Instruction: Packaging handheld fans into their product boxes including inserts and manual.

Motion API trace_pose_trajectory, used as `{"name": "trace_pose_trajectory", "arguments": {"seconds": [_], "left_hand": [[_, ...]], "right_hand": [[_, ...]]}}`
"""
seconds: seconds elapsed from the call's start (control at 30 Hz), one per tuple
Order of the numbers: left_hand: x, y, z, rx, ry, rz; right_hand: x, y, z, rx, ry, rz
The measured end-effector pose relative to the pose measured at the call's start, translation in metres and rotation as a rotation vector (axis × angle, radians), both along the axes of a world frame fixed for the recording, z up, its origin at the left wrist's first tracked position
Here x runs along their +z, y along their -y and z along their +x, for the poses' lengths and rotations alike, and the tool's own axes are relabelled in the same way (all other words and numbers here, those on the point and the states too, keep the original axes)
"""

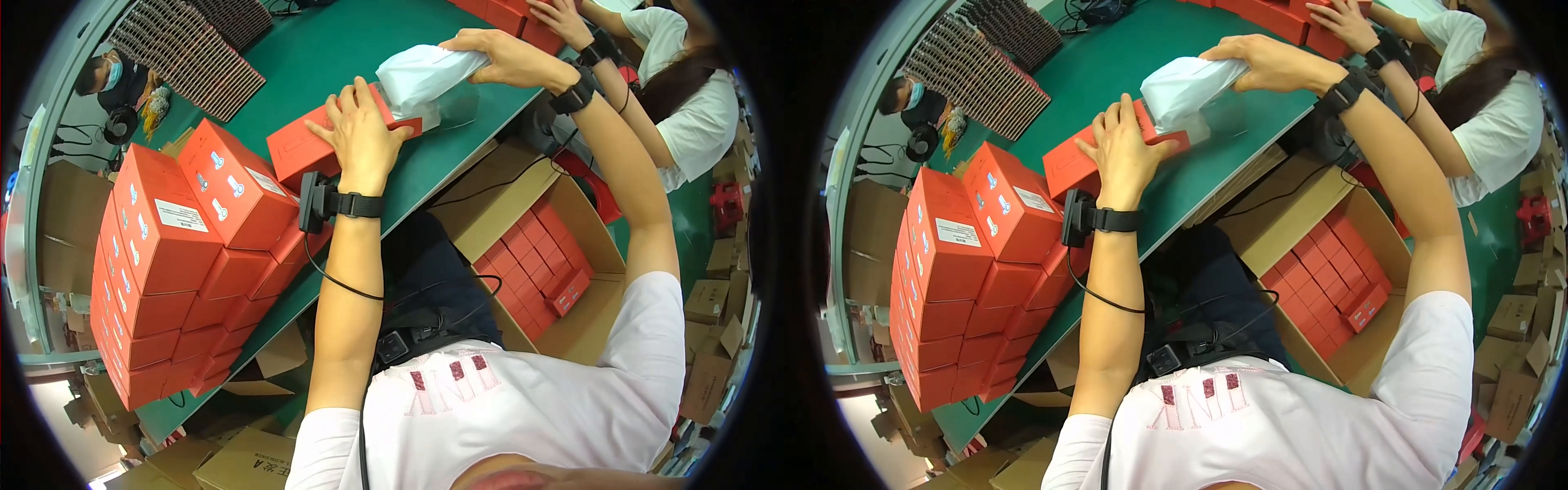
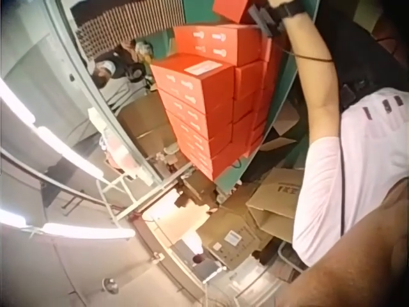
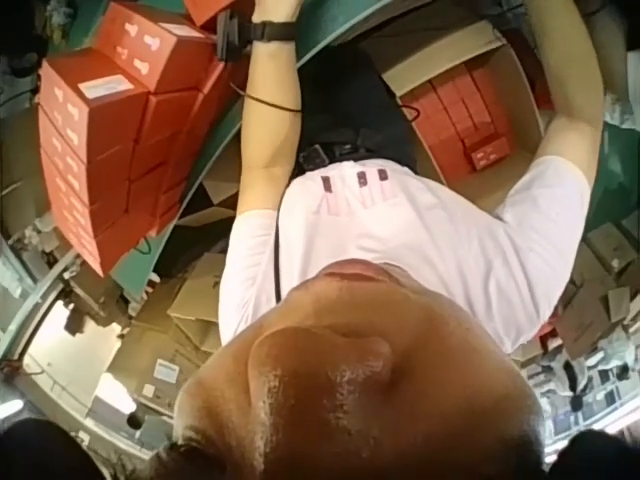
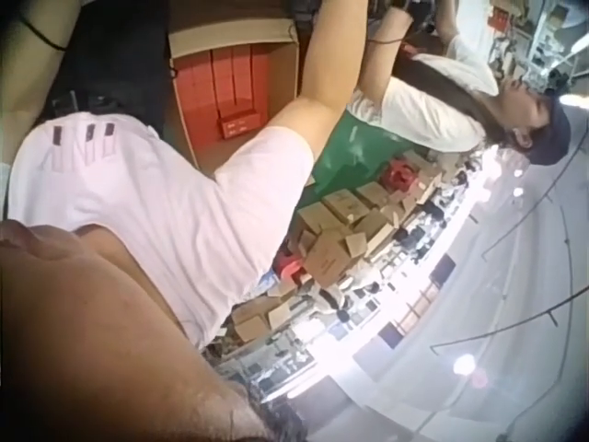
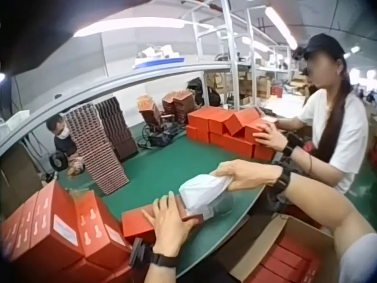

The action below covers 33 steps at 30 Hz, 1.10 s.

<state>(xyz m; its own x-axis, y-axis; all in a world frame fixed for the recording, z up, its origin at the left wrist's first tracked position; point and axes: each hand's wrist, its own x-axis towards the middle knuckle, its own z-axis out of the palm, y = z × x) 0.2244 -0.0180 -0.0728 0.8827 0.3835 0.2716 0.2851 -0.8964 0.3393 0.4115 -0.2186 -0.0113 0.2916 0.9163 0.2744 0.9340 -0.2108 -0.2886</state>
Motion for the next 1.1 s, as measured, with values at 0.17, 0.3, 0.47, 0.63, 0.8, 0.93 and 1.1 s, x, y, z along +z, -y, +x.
{"name": "trace_pose_trajectory", "arguments": {"seconds": [0.17, 0.3, 0.47, 0.63, 0.8, 0.93, 1.1], "left_hand": [[0.003, 0.007, 0.0, 0.005, 0.042, 0.038], [0.002, 0.008, 0.0, 0.029, 0.067, 0.064], [0.0, 0.013, 0.004, 0.046, 0.055, 0.135], [0.0, 0.012, 0.002, 0.069, -0.001, 0.172], [-0.002, 0.014, -0.001, 0.065, 0.065, 0.174], [-0.008, 0.034, -0.007, 0.034, 0.195, 0.209], [-0.012, 0.031, -0.014, 0.032, 0.21, 0.23]], "right_hand": [[0.008, -0.005, -0.001, 0.011, -0.072, -0.12], [-0.002, 0.001, 0.01, -0.005, -0.174, 0.018], [0.019, 0.034, 0.024, -0.137, -0.085, 0.34], [0.074, 0.045, -0.047, -0.588, -0.653, 0.211], [0.07, 0.058, -0.05, -0.383, -0.285, 0.446], [0.101, 0.076, -0.074, -0.441, -0.424, 0.496], [0.104, 0.084, -0.085, -0.477, -0.579, 0.549]]}}
